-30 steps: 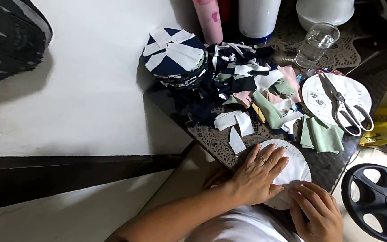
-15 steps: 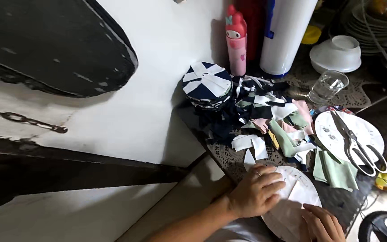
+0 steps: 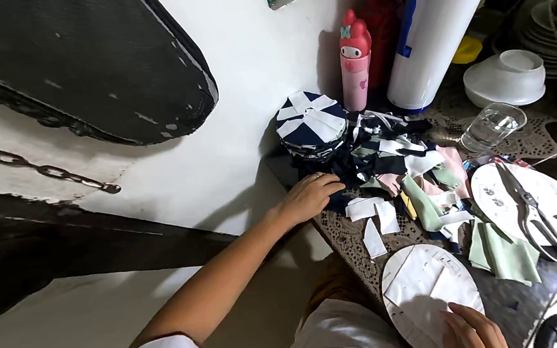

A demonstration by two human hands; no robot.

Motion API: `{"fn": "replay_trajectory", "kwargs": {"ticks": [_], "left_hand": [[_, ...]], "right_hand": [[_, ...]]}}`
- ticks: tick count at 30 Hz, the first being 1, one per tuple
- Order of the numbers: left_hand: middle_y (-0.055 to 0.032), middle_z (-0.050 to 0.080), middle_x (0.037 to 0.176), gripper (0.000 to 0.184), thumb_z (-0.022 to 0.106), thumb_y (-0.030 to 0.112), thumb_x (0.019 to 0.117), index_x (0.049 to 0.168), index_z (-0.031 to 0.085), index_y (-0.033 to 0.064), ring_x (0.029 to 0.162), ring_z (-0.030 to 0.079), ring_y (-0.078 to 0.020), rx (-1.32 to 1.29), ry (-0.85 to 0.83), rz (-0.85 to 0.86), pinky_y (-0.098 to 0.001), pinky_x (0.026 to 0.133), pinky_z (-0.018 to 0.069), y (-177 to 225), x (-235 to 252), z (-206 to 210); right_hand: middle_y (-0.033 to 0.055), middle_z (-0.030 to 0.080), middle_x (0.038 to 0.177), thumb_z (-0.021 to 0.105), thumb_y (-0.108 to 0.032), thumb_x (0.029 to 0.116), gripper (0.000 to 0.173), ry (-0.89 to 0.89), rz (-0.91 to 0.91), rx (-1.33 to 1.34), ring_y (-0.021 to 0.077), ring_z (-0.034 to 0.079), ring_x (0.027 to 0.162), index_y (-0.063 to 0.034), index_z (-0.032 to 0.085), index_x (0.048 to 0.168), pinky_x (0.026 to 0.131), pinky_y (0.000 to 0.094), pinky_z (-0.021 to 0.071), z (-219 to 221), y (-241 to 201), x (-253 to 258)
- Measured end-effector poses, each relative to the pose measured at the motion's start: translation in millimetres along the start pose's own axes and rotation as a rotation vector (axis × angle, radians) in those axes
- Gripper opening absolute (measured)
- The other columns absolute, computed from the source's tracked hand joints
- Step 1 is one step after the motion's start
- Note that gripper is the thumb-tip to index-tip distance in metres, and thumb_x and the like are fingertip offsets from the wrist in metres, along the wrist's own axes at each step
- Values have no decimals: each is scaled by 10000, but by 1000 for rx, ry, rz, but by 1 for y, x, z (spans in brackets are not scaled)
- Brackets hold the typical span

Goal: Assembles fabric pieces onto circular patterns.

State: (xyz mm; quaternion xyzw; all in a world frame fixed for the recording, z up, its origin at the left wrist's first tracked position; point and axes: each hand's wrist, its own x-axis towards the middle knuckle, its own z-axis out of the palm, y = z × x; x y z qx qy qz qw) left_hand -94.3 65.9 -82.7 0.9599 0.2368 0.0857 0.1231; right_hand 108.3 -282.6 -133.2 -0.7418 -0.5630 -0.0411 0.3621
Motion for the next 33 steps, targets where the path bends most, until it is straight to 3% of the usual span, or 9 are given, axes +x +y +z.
{"fn": "replay_trajectory", "kwargs": {"ticks": [3,9,12,14,17,21,26,29,33], "left_hand": [[-167,717,1204,270,566,18,957,1144,760,25,1123,695,-339,-17,192,58,-498,957,557,-10,4,14],[-142,739,1082,190,629,24,967,1099,767,17,988,714,-241,-306,368,-224,-448,892,569,7,16,-8],[-39,725,942,136,708,60,943,1077,706,35,834,680,-81,-626,354,-368,-295,794,573,30,15,-27],[-2,708,842,122,720,6,906,1013,669,33,763,667,-44,-877,278,-412,-246,746,572,51,12,-32],[15,714,852,43,666,7,940,961,680,42,799,680,-42,-1100,134,-451,-231,778,577,81,5,-29],[29,713,874,103,597,59,991,966,697,60,810,681,-46,-1259,19,-439,-226,761,583,109,-4,-13],[41,716,843,85,611,47,971,953,686,84,764,678,-27,-1372,62,-471,-189,685,568,132,-15,-4],[14,707,864,75,597,39,985,969,664,70,784,682,-53,-1443,102,-537,-210,696,579,140,-21,0],[-6,707,861,94,599,7,972,942,678,49,780,684,-68,-1528,139,-594,-228,719,591,157,-28,11]], "right_hand": [[167,701,991,560,-139,969,199,11,6,2,261,632,1044,-53,734,929,931,309,470,1,1,-1],[148,692,988,554,-145,966,189,33,18,20,242,623,1045,-67,725,938,944,286,458,2,2,-2],[151,692,995,549,-158,981,192,30,34,37,247,629,1046,-69,716,952,937,306,472,0,1,-2],[145,695,999,543,-165,982,195,36,39,36,247,628,1049,-79,718,963,931,318,472,1,2,-2],[102,704,993,540,-189,989,192,99,18,37,226,633,1036,-112,716,970,906,320,474,5,0,5],[59,707,1008,577,-185,1010,155,158,-27,205,169,647,1023,-121,717,1013,913,287,509,12,-25,44],[100,718,975,625,-132,966,142,179,20,500,109,665,963,-31,722,987,844,200,532,21,-54,84],[78,691,927,636,-151,959,112,205,-20,472,116,649,932,-59,698,942,823,211,522,30,-60,78],[83,713,941,653,-192,956,147,203,-31,364,155,660,924,-67,726,983,828,248,520,40,-67,70]]}}
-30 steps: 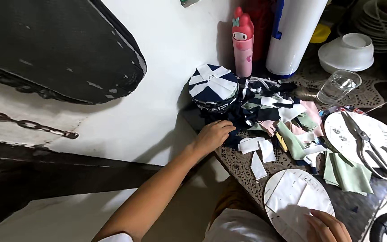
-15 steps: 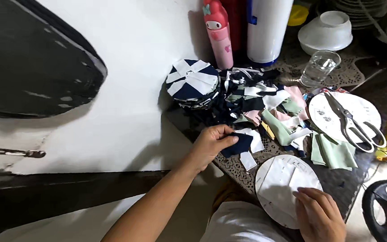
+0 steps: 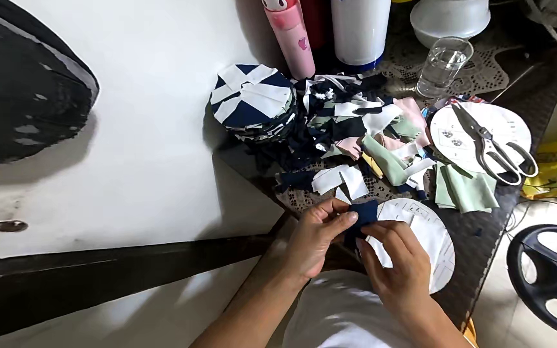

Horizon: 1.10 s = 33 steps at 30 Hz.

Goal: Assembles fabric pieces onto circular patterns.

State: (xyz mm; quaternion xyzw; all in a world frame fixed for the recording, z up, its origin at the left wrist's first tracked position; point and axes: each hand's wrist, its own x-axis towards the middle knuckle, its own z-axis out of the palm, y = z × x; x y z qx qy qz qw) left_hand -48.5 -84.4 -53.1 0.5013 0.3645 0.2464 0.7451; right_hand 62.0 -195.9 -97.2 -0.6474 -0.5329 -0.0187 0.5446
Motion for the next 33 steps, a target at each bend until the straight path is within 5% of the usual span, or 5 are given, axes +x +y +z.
{"fn": "replay_trajectory", "kwargs": {"ticks": [5,13,23,29,33], "left_hand": [[-4,730,871,146,583,-23,968,927,711,33,814,717,-88,-13,-44,73,-268,791,622,-12,-10,5],[25,708,825,57,665,-15,924,912,691,35,766,707,-60,154,-78,163,-246,752,622,-19,-8,2],[24,716,848,56,660,28,940,940,713,9,771,698,-26,356,-47,345,-202,743,608,-27,-4,0],[41,697,848,78,628,64,952,948,700,34,776,676,-19,336,-42,302,-200,736,586,-26,0,-6],[21,698,876,114,545,57,982,958,656,50,811,696,-67,211,-73,177,-268,785,609,-15,6,-18]], "right_hand": [[98,739,947,646,-151,962,183,-2,186,183,89,684,918,10,732,978,829,195,541,-4,3,0],[22,723,955,666,-158,950,164,-53,417,363,13,663,904,-17,736,998,797,159,539,-10,-1,0],[17,742,893,674,-138,935,149,-38,407,309,-11,672,852,-24,770,948,784,139,541,-7,5,4],[0,739,855,651,-98,942,147,-57,491,380,-39,672,784,-9,767,937,731,122,555,-4,4,11],[-46,731,798,606,-50,965,147,-16,650,587,6,677,729,-36,746,920,701,197,577,-9,9,20]]}}
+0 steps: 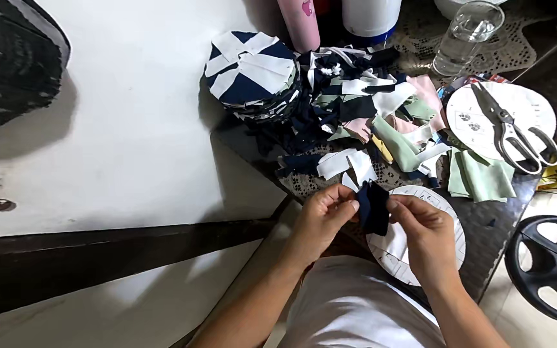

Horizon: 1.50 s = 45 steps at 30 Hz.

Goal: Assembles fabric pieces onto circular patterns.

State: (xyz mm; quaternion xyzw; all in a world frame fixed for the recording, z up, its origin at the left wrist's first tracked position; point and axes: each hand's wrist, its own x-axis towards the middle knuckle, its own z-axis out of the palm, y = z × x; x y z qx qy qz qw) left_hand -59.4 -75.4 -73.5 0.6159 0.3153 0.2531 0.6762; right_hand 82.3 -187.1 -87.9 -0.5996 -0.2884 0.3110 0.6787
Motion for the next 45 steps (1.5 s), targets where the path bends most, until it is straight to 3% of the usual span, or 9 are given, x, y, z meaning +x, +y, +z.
{"fn": "replay_trajectory", "kwargs": {"ticks": [8,13,15,18,21,30,38,42,45], "left_hand": [[-131,702,1027,221,607,154,985,1128,695,10,832,682,-192,904,256,259,-372,733,583,-6,18,-21],[-71,747,1061,304,514,184,1060,1111,714,-39,976,710,-83,296,29,339,-254,854,599,-1,-15,15],[-112,694,1265,441,396,248,1104,1306,603,-85,1170,667,-171,-90,-120,85,-350,998,560,2,-26,31],[-80,699,1176,529,245,373,1114,1331,553,2,1064,692,-153,-623,-187,-369,-327,963,568,8,-33,47],[-110,723,1107,318,431,205,1080,1263,618,25,980,728,-192,-794,-178,-540,-340,903,604,6,-33,54],[-32,758,1030,218,545,16,1009,1119,732,37,938,730,-114,-285,-369,-357,-297,834,622,2,-28,78],[4,752,1024,163,637,52,976,1098,736,7,947,705,-42,98,-522,-48,-213,866,590,-15,-22,92],[36,720,884,97,679,135,941,985,725,62,803,663,30,505,-445,147,-130,726,554,-21,-13,101],[8,731,875,146,653,202,955,972,746,90,817,673,-7,774,-402,297,-163,743,543,-24,-5,109]], "right_hand": [[9,713,779,507,-60,1015,235,52,297,264,76,690,716,-62,701,883,681,245,592,-19,-14,5],[-57,700,780,585,-43,980,147,12,17,-44,-10,649,703,-49,724,933,655,162,550,-26,-16,-6],[-45,705,805,613,-82,975,145,-15,-146,-279,-51,629,693,-8,737,965,633,122,535,-26,-19,-13],[-1,748,859,586,-130,1015,221,-100,-218,-374,-29,681,732,14,751,1047,680,144,583,-28,-27,-25],[-13,730,843,538,-138,1043,253,-29,-262,-377,-30,663,718,32,723,1068,655,142,573,-47,-35,-33],[-61,732,987,436,-323,1086,393,-96,152,-63,15,678,832,-73,737,1118,711,203,578,-108,-13,-74],[-75,697,835,637,-85,964,49,-58,295,247,0,660,732,-106,681,968,658,172,560,-109,1,-105],[-35,654,815,652,-160,948,112,121,117,-278,-32,602,684,-61,697,926,616,119,511,-103,7,-110],[33,684,852,641,-248,932,181,238,-61,-830,141,644,771,-104,740,889,672,289,528,-100,11,-104]]}}
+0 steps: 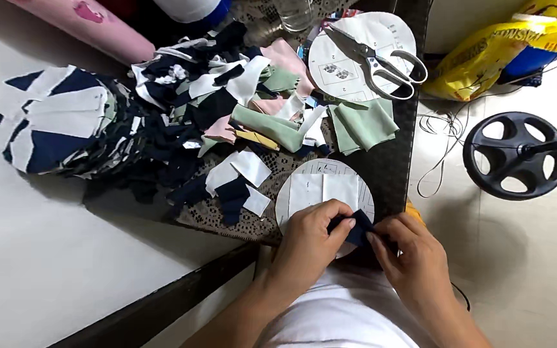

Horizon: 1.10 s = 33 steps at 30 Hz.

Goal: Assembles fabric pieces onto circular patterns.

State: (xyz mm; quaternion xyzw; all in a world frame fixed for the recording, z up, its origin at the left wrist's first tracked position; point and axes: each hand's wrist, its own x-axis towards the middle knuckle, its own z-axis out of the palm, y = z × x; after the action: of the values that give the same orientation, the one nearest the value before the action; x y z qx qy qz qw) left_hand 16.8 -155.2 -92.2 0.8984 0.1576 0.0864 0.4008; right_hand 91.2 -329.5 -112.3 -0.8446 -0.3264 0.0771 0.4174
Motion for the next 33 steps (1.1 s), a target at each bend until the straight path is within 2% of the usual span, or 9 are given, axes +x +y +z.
{"fn": "replay_trajectory", "kwargs": {"ticks": [2,4,10,13,18,22,25,30,33], "left_hand": [[-15,742,877,171,635,218,963,967,758,99,833,693,-72,122,8,44,-231,764,554,0,7,2],[-18,743,869,172,637,223,964,964,765,108,823,699,-106,185,6,75,-264,757,557,-1,13,4],[-11,730,856,133,658,198,953,939,766,122,817,684,-159,257,-68,172,-343,737,543,-4,28,6],[-8,712,818,111,670,179,940,928,766,124,784,665,-160,284,-125,220,-345,710,529,-4,36,3],[-14,707,817,87,690,164,925,927,763,117,804,681,-170,287,-199,247,-382,738,544,-3,46,-3],[-17,710,829,81,698,165,924,939,762,118,814,682,-179,296,-244,229,-408,764,548,-1,50,-6],[-13,705,824,73,701,161,922,943,758,121,800,671,-171,307,-275,230,-396,750,536,-1,53,-7],[-23,702,826,61,705,144,918,941,753,116,798,671,-177,317,-306,204,-406,745,539,2,55,-7],[-21,695,817,56,702,145,922,940,751,121,795,668,-175,325,-322,187,-409,745,537,4,56,-8]], "right_hand": [[56,689,876,659,-259,898,161,19,-2,-117,238,650,831,-121,735,865,691,394,505,2,0,4],[64,686,887,680,-269,866,151,26,11,-157,272,640,851,-128,722,830,688,430,476,4,2,7],[69,664,866,715,-284,839,161,66,19,-228,280,622,844,-133,700,784,694,433,451,9,4,6],[90,659,868,733,-300,844,205,60,19,-195,294,621,845,-110,692,780,702,434,464,6,5,4],[87,668,919,694,-283,917,189,81,-16,-55,225,627,888,-105,697,855,768,361,490,0,16,-2],[103,672,953,676,-171,924,101,142,-46,16,171,635,926,-84,726,930,827,262,507,2,21,-4],[104,674,969,663,-150,933,102,171,-47,26,159,636,939,-86,740,952,842,252,512,3,21,-4],[118,697,1108,644,-200,949,143,186,-57,-82,260,623,999,-139,769,983,834,406,481,5,22,1],[131,686,1205,639,-216,949,155,184,-62,-109,316,606,1111,-151,774,991,905,473,463,7,23,4]]}}
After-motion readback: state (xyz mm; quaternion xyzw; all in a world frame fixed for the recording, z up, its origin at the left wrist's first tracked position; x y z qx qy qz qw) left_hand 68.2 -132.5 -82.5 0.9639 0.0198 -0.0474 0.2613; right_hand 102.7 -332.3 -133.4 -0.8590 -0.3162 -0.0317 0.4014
